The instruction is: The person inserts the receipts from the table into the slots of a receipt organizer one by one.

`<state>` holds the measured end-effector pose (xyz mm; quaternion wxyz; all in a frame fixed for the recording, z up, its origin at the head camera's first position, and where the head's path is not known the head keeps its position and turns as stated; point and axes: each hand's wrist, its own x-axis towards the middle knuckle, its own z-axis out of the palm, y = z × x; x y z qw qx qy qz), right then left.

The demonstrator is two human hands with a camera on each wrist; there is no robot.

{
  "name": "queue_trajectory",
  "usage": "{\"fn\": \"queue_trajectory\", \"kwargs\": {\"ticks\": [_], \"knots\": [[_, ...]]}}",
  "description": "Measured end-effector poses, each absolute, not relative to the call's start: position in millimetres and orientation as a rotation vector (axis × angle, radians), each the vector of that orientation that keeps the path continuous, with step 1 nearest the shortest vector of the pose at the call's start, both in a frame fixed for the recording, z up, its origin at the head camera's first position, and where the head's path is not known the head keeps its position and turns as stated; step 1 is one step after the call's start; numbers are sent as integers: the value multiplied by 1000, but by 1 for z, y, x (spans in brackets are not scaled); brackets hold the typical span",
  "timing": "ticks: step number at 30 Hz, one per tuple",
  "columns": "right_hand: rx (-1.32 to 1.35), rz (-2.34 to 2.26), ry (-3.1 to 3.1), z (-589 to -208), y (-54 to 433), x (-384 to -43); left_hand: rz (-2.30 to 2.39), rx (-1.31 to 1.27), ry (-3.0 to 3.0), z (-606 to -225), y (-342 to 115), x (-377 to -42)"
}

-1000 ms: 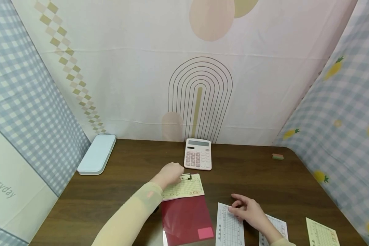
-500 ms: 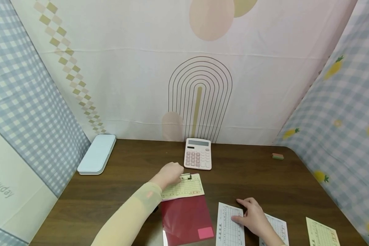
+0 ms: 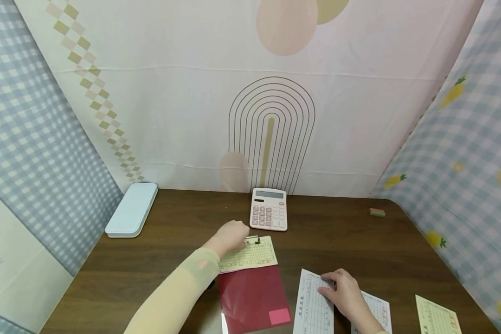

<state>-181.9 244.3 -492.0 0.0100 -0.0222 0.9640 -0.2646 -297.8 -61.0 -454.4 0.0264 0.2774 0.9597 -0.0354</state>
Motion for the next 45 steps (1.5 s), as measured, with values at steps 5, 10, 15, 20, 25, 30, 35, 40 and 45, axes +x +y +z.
{"fn": "queue_trajectory", "kwargs": {"ticks": [5,10,15,20,25,30,35,40,45], "knots": [[-60,-814,3029,-492,242,-181,-101,853,2964,-456,-61,-298],[-65,-790,3029,-492,242,-181,-105,850,2954,-454,-60,-298],[-90,-729,3026,-490,239,-183,-100,823,2945,-456,-60,-300],[-96,-671,3043,-489,238,-183,-106,828,2950,-456,-61,-301],[-68,-673,3017,-487,240,-183,-94,823,2941,-457,-60,-302],[-12,-804,2926,-483,243,-184,-90,822,2941,-457,-59,-302],[26,-939,2846,-478,249,-185,-97,835,2939,-457,-59,-301],[-40,-983,2791,-472,255,-184,-93,841,2945,-457,-60,-301],[-202,-952,2726,-471,259,-182,-98,839,2944,-457,-60,-301]]}}
